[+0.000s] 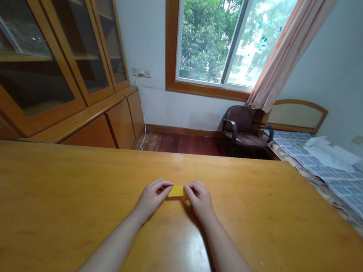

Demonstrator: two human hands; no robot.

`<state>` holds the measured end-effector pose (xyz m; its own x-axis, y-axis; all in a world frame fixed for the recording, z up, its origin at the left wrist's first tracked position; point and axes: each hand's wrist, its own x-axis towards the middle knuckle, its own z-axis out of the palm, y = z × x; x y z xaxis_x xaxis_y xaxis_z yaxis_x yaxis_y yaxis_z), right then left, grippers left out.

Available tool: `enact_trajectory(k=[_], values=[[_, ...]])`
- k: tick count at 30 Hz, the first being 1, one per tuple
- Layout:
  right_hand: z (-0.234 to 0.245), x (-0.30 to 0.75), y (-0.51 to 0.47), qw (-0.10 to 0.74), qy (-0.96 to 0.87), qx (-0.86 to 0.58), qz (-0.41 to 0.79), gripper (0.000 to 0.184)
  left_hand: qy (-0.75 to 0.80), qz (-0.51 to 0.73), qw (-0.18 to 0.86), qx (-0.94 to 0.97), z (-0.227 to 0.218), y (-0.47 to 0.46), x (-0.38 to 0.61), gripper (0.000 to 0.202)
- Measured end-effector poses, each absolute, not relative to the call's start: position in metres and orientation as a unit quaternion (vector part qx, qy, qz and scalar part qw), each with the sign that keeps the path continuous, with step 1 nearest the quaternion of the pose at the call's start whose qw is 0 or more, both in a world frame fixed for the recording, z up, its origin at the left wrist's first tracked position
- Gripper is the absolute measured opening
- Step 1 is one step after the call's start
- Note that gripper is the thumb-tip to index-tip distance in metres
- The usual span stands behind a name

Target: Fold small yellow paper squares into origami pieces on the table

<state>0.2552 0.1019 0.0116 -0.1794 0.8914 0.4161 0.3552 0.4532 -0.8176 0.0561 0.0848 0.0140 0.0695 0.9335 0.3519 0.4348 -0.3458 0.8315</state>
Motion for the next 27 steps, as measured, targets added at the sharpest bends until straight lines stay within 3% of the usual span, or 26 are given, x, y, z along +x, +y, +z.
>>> enact_trajectory(k=[14,21,27], values=[[0.0091,0.2563,0.1031,0.476,-0.697,-0.444,0.3,0.03,0.456,0.456,0.25,0.723,0.0195,0.0816,0.0578,0.014],[0.0144,0.2558,0.1011,0.482,-0.681,-0.447,0.322,0.032,0.439,0.416,0.199,0.771,0.0161,0.0815,0.0589,0.033],[0.014,0.2558,0.1012,0.476,-0.681,-0.45,0.328,0.032,0.435,0.41,0.184,0.78,0.0143,0.0821,0.0591,0.034]])
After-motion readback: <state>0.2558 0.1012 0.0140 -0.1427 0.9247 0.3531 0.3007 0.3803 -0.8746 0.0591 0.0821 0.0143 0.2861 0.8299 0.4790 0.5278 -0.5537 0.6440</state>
